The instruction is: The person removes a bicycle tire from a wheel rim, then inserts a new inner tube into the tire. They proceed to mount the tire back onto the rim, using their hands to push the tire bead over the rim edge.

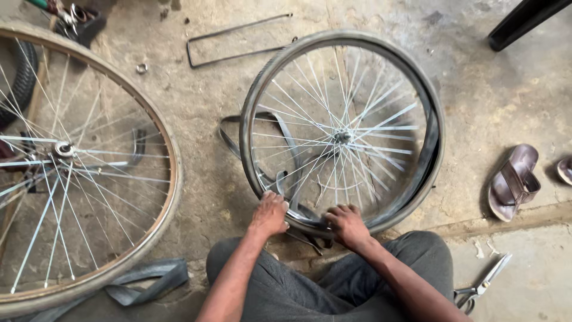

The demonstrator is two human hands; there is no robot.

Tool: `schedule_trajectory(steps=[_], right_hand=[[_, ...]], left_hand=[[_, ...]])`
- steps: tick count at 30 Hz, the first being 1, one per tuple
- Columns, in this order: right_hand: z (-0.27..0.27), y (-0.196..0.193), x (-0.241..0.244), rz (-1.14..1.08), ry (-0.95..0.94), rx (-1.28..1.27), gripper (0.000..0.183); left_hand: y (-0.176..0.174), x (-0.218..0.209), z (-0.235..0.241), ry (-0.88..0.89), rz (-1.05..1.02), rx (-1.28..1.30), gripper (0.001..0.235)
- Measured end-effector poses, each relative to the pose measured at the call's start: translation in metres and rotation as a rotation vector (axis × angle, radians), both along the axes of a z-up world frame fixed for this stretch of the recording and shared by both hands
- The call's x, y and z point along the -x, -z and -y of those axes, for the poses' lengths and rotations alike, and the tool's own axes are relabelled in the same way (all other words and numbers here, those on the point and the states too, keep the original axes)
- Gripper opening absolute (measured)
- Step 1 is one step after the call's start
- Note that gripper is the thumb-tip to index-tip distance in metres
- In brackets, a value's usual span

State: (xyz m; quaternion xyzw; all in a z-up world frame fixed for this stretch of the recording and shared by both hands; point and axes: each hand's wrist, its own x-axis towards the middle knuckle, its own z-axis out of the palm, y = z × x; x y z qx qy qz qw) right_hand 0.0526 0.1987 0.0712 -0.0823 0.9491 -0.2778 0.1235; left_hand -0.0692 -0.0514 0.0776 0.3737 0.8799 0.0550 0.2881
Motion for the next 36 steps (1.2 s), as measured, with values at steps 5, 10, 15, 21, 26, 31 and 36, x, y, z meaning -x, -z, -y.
schedule_trajectory(steps=[5,10,15,21,26,31,36], right_hand=[[-0.004,0.019,0.001,0.063,0.195,0.173,0.065],[0.029,0.060,0.001,0.047,0.290,0.273,0.060],[0.016,0.044,0.013,-0.092,0.028,0.197,0.030],[-0.001,0.077,0.023,0.496,-0.067,0.438,0.031],[0.009,0.037,0.037,0.902,0.025,0.527,0.041],[0.049,-0.016,0.048,0.919,-0.024,0.005,0.046],[0.034,0.047,0.006,0.352,0.008,0.358,0.049]], left_hand=[[-0.008,-0.027,-0.021,0.064,-0.121,-0.145,0.066],[0.012,-0.042,-0.012,0.116,-0.519,-0.276,0.050],[0.029,-0.026,0.006,0.169,-0.510,-0.393,0.029],[0.051,-0.037,0.000,0.091,-0.347,-0.243,0.007],[0.062,-0.037,-0.005,0.027,-0.319,-0.101,0.013],[0.064,-0.040,-0.008,0.048,-0.321,-0.040,0.015],[0.053,-0.036,0.004,0.015,-0.321,-0.149,0.011]])
